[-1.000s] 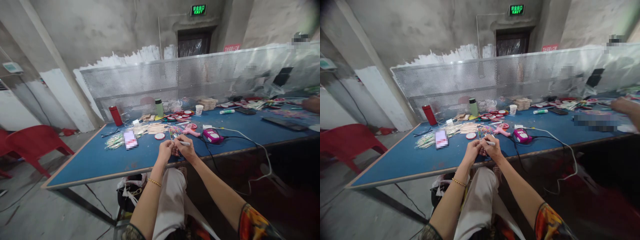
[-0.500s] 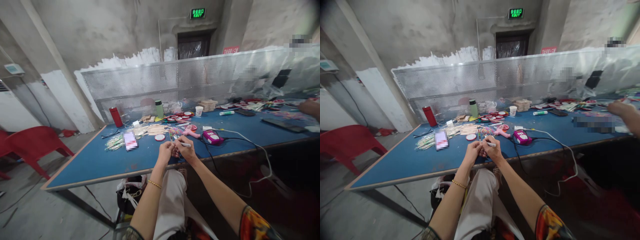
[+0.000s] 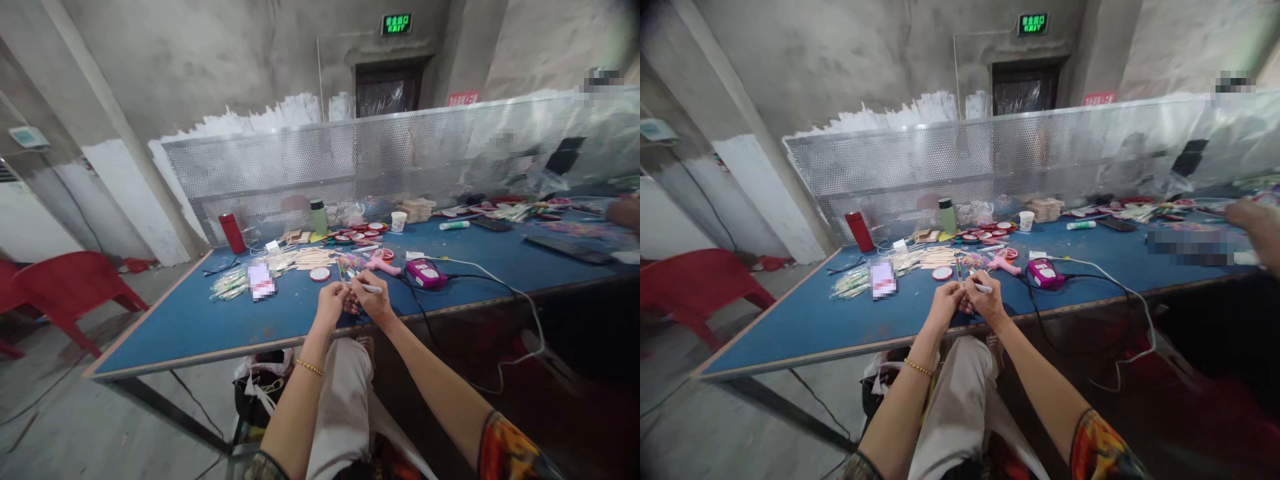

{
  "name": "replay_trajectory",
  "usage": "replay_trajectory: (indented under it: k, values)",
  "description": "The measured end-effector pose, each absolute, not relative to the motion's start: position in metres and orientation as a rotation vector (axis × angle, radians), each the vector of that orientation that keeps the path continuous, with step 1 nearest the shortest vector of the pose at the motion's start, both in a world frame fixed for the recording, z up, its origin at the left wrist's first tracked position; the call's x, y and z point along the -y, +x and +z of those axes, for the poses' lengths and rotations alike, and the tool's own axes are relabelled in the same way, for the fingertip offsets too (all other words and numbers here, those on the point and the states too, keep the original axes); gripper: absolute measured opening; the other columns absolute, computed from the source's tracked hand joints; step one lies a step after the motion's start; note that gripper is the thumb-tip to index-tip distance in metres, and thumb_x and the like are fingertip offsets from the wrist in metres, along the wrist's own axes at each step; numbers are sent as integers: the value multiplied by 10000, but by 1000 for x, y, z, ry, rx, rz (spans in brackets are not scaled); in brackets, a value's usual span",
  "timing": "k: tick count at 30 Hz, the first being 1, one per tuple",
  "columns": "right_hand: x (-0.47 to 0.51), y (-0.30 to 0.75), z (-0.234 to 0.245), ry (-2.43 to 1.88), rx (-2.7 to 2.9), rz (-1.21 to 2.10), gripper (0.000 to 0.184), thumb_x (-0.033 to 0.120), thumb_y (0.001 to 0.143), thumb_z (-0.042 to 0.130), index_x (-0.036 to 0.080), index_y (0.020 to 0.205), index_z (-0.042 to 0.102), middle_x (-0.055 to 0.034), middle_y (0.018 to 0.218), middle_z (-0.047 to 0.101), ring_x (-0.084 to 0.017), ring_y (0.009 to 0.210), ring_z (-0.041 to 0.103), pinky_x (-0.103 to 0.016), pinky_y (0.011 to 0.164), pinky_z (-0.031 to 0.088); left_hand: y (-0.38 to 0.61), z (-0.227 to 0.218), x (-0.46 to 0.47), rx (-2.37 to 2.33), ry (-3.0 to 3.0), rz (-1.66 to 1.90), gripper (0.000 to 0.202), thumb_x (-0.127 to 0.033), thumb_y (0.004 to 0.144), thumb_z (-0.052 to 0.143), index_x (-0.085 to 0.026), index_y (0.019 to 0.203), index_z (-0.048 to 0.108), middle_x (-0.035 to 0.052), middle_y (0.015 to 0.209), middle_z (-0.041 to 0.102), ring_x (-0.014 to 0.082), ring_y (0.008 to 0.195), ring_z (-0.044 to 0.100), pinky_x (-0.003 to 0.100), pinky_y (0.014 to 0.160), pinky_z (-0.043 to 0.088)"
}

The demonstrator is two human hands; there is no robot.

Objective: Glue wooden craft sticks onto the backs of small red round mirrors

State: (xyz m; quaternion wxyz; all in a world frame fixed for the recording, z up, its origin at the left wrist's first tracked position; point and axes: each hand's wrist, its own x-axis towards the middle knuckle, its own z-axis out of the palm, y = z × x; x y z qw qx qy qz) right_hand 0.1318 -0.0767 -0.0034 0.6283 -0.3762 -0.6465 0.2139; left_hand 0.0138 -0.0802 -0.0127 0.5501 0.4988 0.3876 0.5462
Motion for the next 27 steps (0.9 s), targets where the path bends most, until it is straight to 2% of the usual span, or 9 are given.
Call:
replay_trajectory:
  k: [27]
  values:
    - [74,132,-5,-826,1520,407,206,299,824,544,215,636,535,23,545,544,-118,474,502,-241,474,416,14,-6,83,-935,1191,1283,235,-321,695,703,-165,656,532,-23,498,587,121,390,557,263,438,517]
